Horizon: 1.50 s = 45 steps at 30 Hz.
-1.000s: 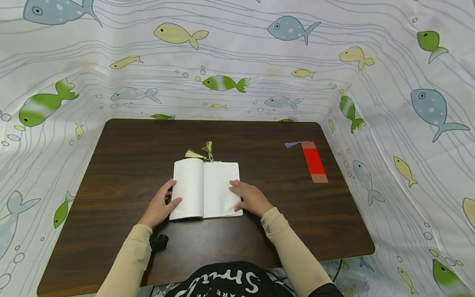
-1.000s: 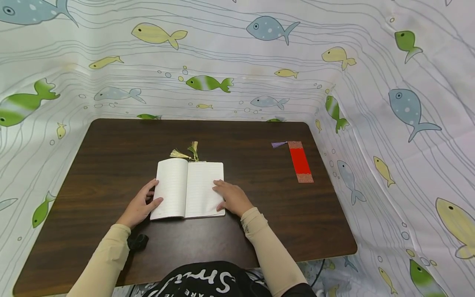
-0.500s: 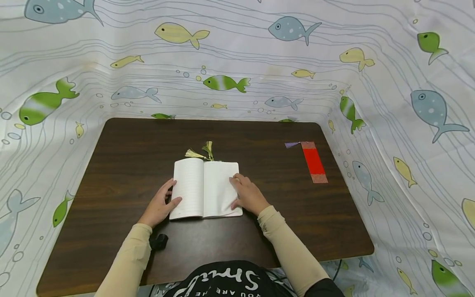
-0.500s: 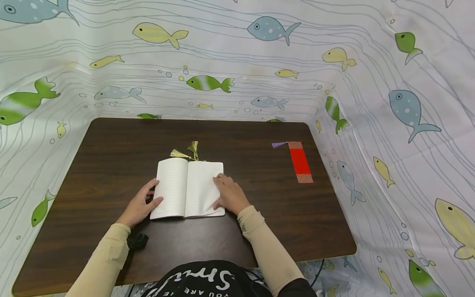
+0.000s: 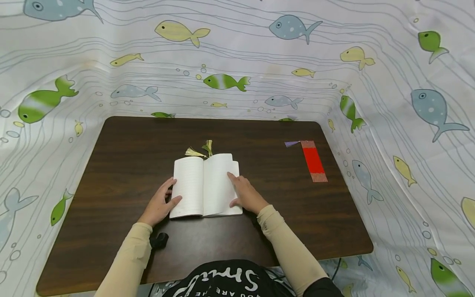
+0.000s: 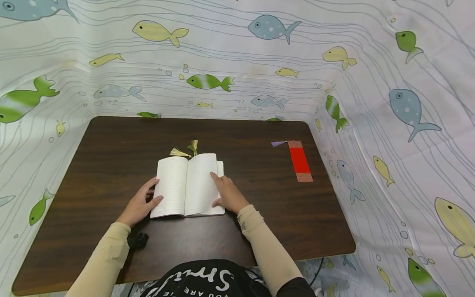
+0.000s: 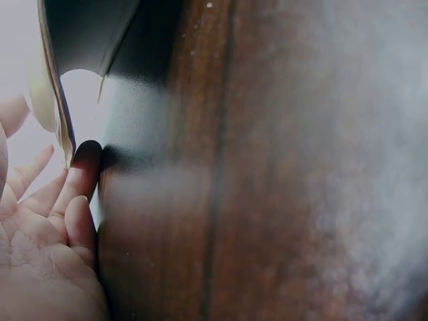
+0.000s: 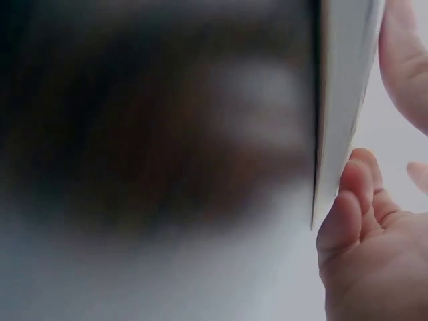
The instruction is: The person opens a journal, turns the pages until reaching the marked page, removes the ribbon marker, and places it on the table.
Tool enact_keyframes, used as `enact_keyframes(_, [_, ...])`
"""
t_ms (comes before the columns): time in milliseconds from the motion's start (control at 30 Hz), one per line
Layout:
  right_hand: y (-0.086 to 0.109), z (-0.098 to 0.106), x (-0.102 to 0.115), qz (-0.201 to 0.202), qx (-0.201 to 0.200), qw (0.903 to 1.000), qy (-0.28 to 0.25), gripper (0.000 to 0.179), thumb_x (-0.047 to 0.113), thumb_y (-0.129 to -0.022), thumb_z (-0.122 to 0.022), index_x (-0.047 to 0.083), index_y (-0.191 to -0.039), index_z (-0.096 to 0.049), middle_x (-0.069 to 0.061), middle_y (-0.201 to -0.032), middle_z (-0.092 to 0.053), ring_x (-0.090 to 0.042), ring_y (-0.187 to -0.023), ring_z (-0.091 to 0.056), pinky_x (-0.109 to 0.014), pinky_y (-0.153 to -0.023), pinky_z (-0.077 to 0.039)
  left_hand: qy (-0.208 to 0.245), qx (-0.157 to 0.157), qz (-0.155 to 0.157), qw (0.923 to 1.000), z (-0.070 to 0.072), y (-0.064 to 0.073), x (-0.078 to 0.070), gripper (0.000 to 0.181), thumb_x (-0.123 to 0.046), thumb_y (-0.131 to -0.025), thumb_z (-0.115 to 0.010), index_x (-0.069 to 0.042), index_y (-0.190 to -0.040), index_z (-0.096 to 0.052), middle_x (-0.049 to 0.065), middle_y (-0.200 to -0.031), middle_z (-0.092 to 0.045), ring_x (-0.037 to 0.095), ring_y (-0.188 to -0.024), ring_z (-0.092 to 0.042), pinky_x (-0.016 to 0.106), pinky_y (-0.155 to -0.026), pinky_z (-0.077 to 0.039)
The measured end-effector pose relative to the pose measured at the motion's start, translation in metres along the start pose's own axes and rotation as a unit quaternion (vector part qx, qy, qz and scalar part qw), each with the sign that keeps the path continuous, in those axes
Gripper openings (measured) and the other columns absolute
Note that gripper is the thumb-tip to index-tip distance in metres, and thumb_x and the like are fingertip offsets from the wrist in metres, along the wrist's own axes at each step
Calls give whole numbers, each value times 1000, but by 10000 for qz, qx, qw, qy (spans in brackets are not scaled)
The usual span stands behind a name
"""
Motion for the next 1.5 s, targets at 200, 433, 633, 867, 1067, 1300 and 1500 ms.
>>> enact_keyframes(200, [0, 3, -4, 115, -128, 9922, -1234, 83, 8, -87, -81, 3, -156, -36, -8, -99, -48, -19, -89, -45, -32, -78, -43, -2, 7, -70, 10000, 0, -1, -2, 76, -43, -102, -62, -5, -159, -28, 21, -166, -20, 46, -134, -42, 68, -105, -36])
enact_keyframes(433, [2, 10, -8, -156, -581, 9700, -2355, 58, 0, -95, -70, 2, -149, -49, -7, -99, -48, -11, -76, -44, -23, -67, -41, -19, 32, -101, 9999, 1, -1, -2, 76, -41, -102, -61, -4, -160, -28, 22, -165, -20, 47, -134, -42, 68, -104, -36])
enact_keyframes(633, [3, 12, -12, -866, -498, 9262, -3635, 75, 2, -97, -67, 9, -161, -28, -23, -137, -51, -17, -91, -64, -26, -75, -54, 60, 73, -28, 10000, 0, 0, -1, 76, -42, -102, -61, -7, -160, -27, 21, -166, -18, 46, -134, -41, 68, -104, -36])
enact_keyframes(867, [3, 17, -11, -1016, -407, 9213, -3732, 84, 9, -100, -67, 14, -165, -14, -27, -158, -35, -34, -133, -53, -42, -100, -51, 98, 127, 32, 9999, 0, 0, -1, 76, -44, -102, -61, -10, -161, -27, 19, -166, -17, 45, -135, -40, 68, -103, -36])
enact_keyframes(1067, [2, 21, -7, -992, -485, 9187, -3792, 79, 9, -100, -66, 16, -164, -21, -25, -156, -38, -32, -130, -56, -42, -100, -51, 109, 201, 74, 9997, 2, 0, -3, 77, -44, -102, -61, -9, -161, -26, 20, -167, -16, 46, -136, -39, 68, -104, -35])
enact_keyframes(1300, [1, 28, 3, -765, -572, 9069, -4103, 72, 5, -100, -64, 18, -162, -29, -25, -150, -46, -31, -119, -61, -43, -98, -52, 150, 263, 58, 9995, 3, 0, -6, 76, -42, -103, -60, -9, -162, -25, 21, -167, -15, 48, -136, -38, 68, -104, -36])
enact_keyframes(1500, [1, 31, 13, -341, -164, 8882, -4578, 75, 2, -101, -62, 21, -163, -25, -23, -158, -36, -36, -132, -54, -42, -99, -51, 110, 267, 25, 9996, 4, -1, -9, 76, -41, -103, -61, -7, -161, -26, 22, -166, -15, 49, -136, -38, 68, -103, -36])
Point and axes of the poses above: each hand's wrist, its own y-axis away from the middle knuckle, its own z-axis out of the back of the hand, x = y × z, the point moved 5 cm from there along -y, towards the middle knuckle
